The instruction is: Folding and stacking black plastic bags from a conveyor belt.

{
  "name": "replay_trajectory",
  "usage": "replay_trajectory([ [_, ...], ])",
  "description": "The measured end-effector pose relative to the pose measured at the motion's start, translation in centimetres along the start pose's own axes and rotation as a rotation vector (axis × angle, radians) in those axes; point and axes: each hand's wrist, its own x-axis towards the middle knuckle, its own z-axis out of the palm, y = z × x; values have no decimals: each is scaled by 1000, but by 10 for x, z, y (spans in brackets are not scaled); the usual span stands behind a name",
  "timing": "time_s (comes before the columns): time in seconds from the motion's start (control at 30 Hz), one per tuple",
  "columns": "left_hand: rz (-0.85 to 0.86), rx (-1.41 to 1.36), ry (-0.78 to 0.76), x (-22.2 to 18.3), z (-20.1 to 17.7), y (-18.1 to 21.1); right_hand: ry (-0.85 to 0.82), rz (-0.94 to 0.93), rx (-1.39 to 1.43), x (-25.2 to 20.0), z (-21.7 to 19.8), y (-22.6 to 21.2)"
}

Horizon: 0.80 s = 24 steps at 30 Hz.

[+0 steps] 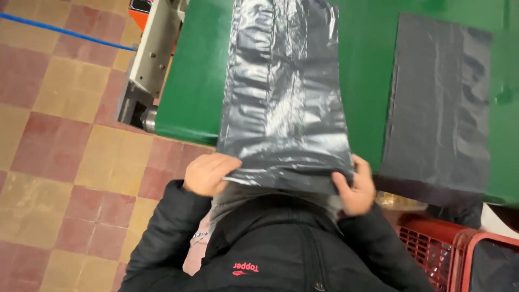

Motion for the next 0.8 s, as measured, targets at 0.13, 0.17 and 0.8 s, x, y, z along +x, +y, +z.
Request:
replay_trajectory([
  [0.13,67,-340,-62,40,-43,31,48,-214,-77,-7,-45,-37],
  [0.17,107,-433,-108,48,-51,36,11,-300,75,-7,-55,-44],
  [0.8,-749,-615,-8,167,168,-213,-26,193,313,306,19,146],
])
